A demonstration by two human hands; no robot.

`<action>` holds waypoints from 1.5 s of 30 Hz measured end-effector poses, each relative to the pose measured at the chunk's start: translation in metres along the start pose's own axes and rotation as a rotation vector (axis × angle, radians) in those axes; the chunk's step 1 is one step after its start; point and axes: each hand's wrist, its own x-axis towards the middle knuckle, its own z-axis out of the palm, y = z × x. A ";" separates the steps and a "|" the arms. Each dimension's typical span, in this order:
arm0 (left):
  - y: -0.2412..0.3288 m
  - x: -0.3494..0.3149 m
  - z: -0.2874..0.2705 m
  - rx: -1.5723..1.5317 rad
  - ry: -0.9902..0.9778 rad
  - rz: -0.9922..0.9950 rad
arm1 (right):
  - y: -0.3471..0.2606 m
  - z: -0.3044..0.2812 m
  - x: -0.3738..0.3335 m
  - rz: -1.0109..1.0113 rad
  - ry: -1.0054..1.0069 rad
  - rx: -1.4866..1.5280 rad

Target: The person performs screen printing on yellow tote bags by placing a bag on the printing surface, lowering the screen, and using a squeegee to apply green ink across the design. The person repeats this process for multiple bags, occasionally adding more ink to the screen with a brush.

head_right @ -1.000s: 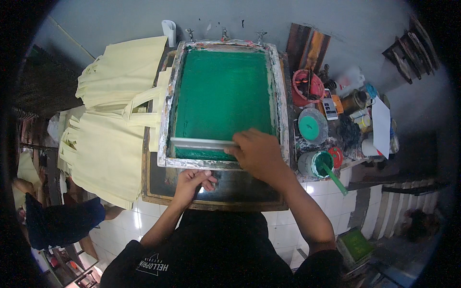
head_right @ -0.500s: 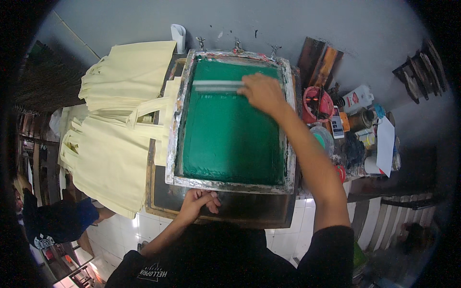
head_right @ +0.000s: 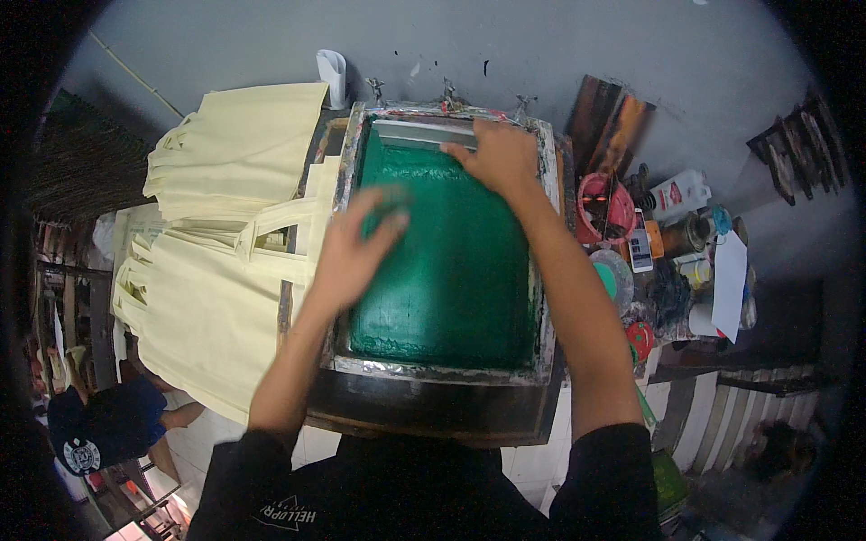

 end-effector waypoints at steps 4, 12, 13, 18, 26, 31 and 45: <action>-0.038 0.090 -0.014 0.566 0.122 0.312 | -0.019 -0.003 -0.024 -0.056 0.123 0.040; -0.042 0.048 -0.014 0.464 -0.138 0.094 | -0.028 -0.020 -0.079 -0.052 0.040 0.086; -0.039 0.039 -0.015 0.469 -0.128 0.103 | -0.033 -0.025 -0.086 -0.053 0.033 0.110; -0.017 -0.020 -0.019 0.476 -0.161 0.072 | -0.059 -0.049 -0.141 -0.046 -0.037 0.108; 0.020 -0.131 -0.023 0.407 -0.187 0.070 | -0.098 -0.073 -0.246 -0.100 0.014 0.121; 0.000 -0.170 -0.026 0.455 -0.091 0.178 | -0.102 -0.066 -0.276 -0.137 0.089 0.071; 0.014 -0.099 -0.069 -0.022 0.453 0.221 | -0.076 -0.236 -0.138 -0.295 0.592 -0.080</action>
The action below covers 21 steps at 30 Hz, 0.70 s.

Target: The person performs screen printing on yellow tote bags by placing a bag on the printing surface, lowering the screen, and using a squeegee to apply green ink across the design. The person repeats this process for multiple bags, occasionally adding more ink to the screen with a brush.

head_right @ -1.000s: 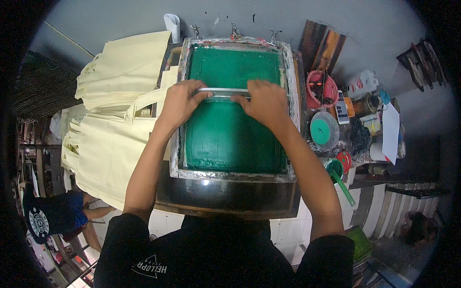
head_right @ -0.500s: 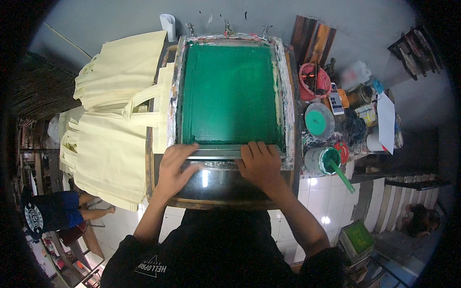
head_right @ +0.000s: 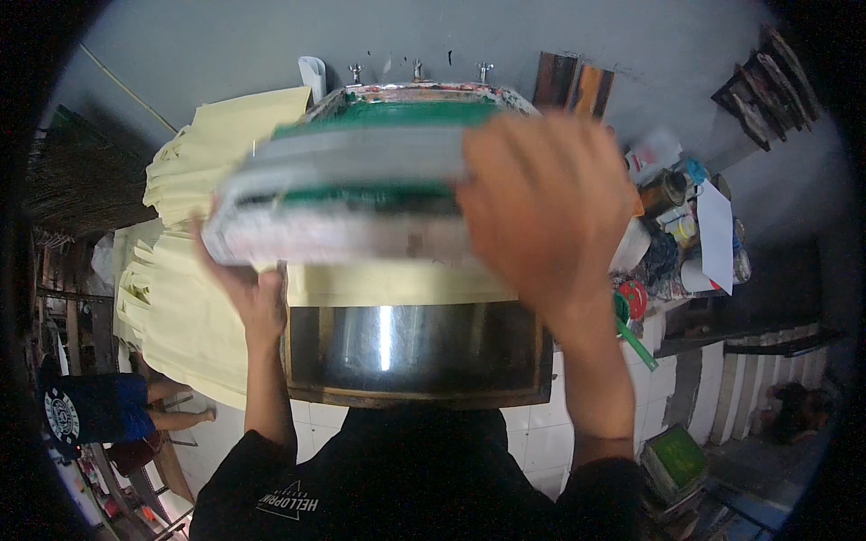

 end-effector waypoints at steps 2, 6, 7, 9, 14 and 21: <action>-0.012 0.018 0.001 0.439 -0.308 -0.251 | 0.023 0.007 0.036 -0.005 0.011 -0.037; -0.093 -0.002 -0.009 0.988 -0.519 -0.122 | 0.019 -0.008 0.109 0.271 -0.129 0.054; -0.088 0.003 -0.008 0.981 -0.577 -0.220 | 0.021 -0.006 0.117 0.309 -0.134 0.033; -0.088 0.011 -0.003 0.942 -0.637 -0.316 | 0.035 0.002 0.128 0.269 -0.061 -0.038; -0.094 0.025 -0.034 0.551 -0.376 -0.348 | 0.064 0.017 0.157 0.245 -0.059 0.016; -0.095 0.066 -0.242 1.574 0.093 -0.327 | 0.079 0.025 0.181 0.255 -0.100 0.011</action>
